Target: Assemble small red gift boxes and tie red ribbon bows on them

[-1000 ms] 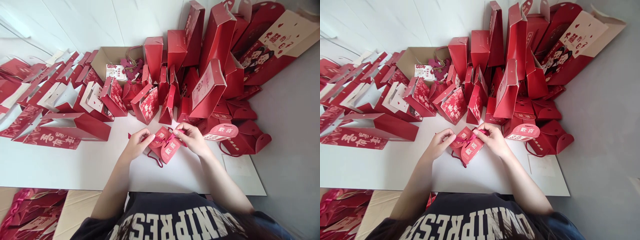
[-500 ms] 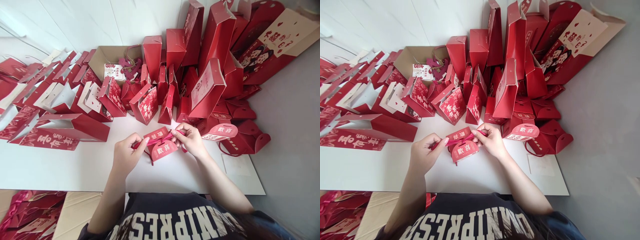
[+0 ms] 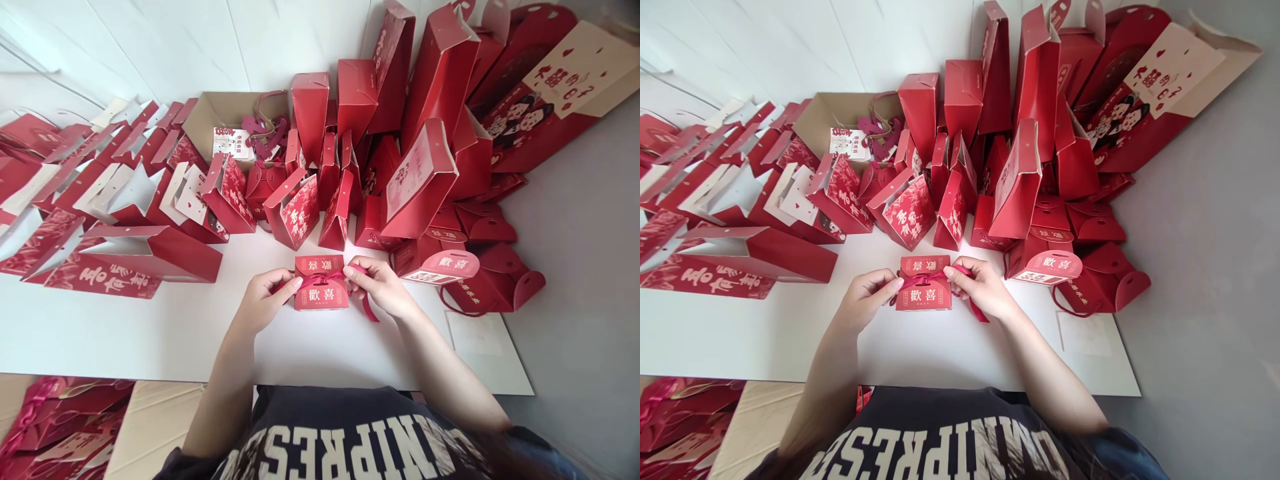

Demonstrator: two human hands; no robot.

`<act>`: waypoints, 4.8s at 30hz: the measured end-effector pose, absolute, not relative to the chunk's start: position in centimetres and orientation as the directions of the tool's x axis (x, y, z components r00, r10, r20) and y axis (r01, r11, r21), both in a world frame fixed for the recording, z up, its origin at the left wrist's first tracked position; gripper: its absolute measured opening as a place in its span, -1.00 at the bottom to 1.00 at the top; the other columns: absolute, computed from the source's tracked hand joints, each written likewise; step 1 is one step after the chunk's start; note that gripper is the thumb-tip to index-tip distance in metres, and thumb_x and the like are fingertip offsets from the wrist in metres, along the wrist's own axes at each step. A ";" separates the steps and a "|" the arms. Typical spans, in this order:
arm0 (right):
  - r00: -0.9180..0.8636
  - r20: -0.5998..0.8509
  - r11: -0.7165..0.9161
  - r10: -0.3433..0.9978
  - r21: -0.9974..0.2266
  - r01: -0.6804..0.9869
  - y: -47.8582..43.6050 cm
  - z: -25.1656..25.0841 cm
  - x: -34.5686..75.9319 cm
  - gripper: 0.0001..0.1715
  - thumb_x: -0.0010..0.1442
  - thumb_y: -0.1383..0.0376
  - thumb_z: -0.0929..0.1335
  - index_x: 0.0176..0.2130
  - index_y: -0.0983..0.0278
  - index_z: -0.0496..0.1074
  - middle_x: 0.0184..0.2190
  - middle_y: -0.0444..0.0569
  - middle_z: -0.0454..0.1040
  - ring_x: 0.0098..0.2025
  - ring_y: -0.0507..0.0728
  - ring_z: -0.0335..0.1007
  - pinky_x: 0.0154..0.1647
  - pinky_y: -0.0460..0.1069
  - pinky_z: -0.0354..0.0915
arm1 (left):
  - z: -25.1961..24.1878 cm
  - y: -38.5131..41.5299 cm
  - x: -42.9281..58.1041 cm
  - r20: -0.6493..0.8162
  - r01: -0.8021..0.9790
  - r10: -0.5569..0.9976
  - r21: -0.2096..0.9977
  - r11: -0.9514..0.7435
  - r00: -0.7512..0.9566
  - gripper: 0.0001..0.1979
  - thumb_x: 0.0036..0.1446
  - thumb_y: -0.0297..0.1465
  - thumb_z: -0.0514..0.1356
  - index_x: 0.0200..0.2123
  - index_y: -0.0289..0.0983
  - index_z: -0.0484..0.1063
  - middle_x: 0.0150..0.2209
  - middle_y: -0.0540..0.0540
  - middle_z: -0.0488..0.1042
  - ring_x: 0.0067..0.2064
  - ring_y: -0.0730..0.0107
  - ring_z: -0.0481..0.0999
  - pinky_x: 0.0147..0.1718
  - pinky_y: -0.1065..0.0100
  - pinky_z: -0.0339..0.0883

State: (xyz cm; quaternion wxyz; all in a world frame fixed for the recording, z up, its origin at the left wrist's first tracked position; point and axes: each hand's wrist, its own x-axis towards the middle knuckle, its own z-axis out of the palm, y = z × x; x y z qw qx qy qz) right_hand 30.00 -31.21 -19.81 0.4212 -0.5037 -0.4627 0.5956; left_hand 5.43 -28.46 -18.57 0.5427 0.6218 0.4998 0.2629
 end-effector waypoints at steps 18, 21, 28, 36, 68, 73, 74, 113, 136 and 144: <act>-0.021 -0.091 -0.093 0.996 -0.988 -0.124 -31.1 -21.5 29.3 -0.55 0.19 -0.04 0.43 -0.48 0.22 0.36 -0.56 -0.15 0.35 -0.50 0.05 0.25 -0.44 -0.02 0.25 | -20.0 -28.0 5.4 -0.206 0.135 0.828 0.978 0.157 0.521 -0.65 0.25 -0.15 0.18 -0.46 -0.25 0.26 -0.49 0.04 0.26 -0.45 0.47 0.22 -0.44 0.38 0.16; -0.010 -0.075 -0.076 0.997 -0.988 -0.133 -31.1 -21.9 29.3 -0.58 0.20 0.00 0.43 -0.48 0.23 0.36 -0.57 -0.16 0.36 -0.50 0.04 0.26 -0.43 -0.03 0.24 | -20.2 -28.0 5.3 -0.203 0.113 0.834 0.979 0.169 0.514 -0.65 0.24 -0.15 0.18 -0.46 -0.25 0.25 -0.49 0.04 0.26 -0.46 0.47 0.22 -0.44 0.38 0.17; -0.011 -0.076 -0.077 0.997 -0.985 -0.153 -30.8 -22.0 29.8 -0.61 0.21 0.05 0.44 -0.48 0.25 0.39 -0.54 -0.14 0.40 -0.50 0.04 0.34 -0.43 -0.03 0.30 | -21.3 -27.7 4.9 -0.174 0.046 0.840 0.983 0.175 0.515 -0.63 0.23 -0.17 0.22 -0.49 -0.27 0.24 -0.53 0.04 0.26 -0.48 0.50 0.23 -0.46 0.40 0.13; -0.088 -0.111 -0.117 0.990 -0.991 -0.072 -30.4 -21.7 31.0 -0.59 0.26 0.04 0.40 -0.48 0.24 0.39 -0.54 -0.13 0.41 -0.48 0.04 0.33 -0.38 -0.04 0.29 | -20.9 -27.3 4.4 -0.220 0.060 0.788 0.972 0.228 0.575 -0.66 0.26 -0.20 0.21 -0.46 -0.30 0.34 -0.50 0.01 0.34 -0.43 0.45 0.36 -0.38 0.37 0.22; 0.042 0.019 0.008 0.999 -0.971 0.238 -31.2 -19.9 33.7 -0.56 0.22 -0.01 0.41 -0.47 0.24 0.33 -0.55 -0.19 0.28 -0.51 0.01 0.16 -0.47 -0.05 0.12 | -19.5 -26.9 -0.7 -0.101 0.244 0.955 0.969 0.031 0.279 -0.62 0.24 -0.23 0.19 -0.57 -0.26 0.26 -0.58 0.04 0.25 -0.45 0.43 0.25 -0.38 0.34 0.10; 0.095 0.130 0.055 0.987 -0.826 0.561 -32.8 -18.2 34.7 -0.65 0.27 0.04 0.38 -0.40 0.22 0.37 -0.51 -0.12 0.38 -0.50 0.07 0.27 -0.45 0.00 0.22 | -18.0 -27.2 -3.4 -0.067 0.414 0.990 0.910 0.009 0.125 -0.66 0.25 -0.21 0.17 -0.53 -0.24 0.31 -0.53 0.01 0.33 -0.40 0.39 0.33 -0.34 0.34 0.20; 0.093 0.202 0.088 0.975 -0.734 0.673 -33.2 -17.8 34.6 -0.72 0.27 0.08 0.39 -0.33 0.22 0.41 -0.42 -0.06 0.45 -0.41 0.13 0.36 -0.37 0.04 0.29 | -17.6 -27.2 -3.6 -0.074 0.502 0.994 0.865 0.021 0.085 -0.72 0.23 -0.19 0.20 -0.46 -0.23 0.38 -0.45 -0.01 0.41 -0.34 0.34 0.39 -0.32 0.35 0.23; -0.069 0.279 0.157 0.958 -0.307 0.939 -33.0 -17.1 25.3 -0.84 0.17 0.47 0.28 -0.29 0.30 0.44 0.04 0.26 0.51 0.07 0.42 0.38 -0.04 0.28 0.34 | -18.7 -31.9 10.4 0.156 0.717 0.807 0.387 -0.580 0.569 -0.17 0.16 -0.20 0.20 0.40 -0.38 0.00 0.45 -0.32 -0.04 0.45 -0.09 0.00 0.31 -0.05 0.15; -0.003 0.290 0.203 0.957 -0.663 0.720 -32.8 -18.2 27.0 -0.89 0.09 0.43 0.34 -0.40 0.21 0.38 -0.03 0.11 0.53 0.07 0.32 0.42 0.14 0.26 0.31 | -18.3 -32.1 10.5 0.164 0.766 0.841 0.352 -0.538 0.516 -0.13 0.12 -0.01 0.24 0.38 -0.26 0.07 0.42 -0.26 0.07 0.35 -0.17 0.21 0.21 -0.09 0.23; 0.064 0.226 0.152 0.972 -0.812 0.564 -32.9 -18.2 27.7 -0.91 0.12 0.41 0.34 -0.37 0.21 0.37 -0.09 0.08 0.55 0.01 0.26 0.45 0.10 0.17 0.33 | -16.4 -31.3 10.0 0.169 0.712 0.800 0.378 -0.592 0.576 -0.55 0.36 -0.32 0.00 0.27 -0.21 0.27 0.32 -0.18 0.29 0.32 0.01 0.26 0.27 -0.09 0.10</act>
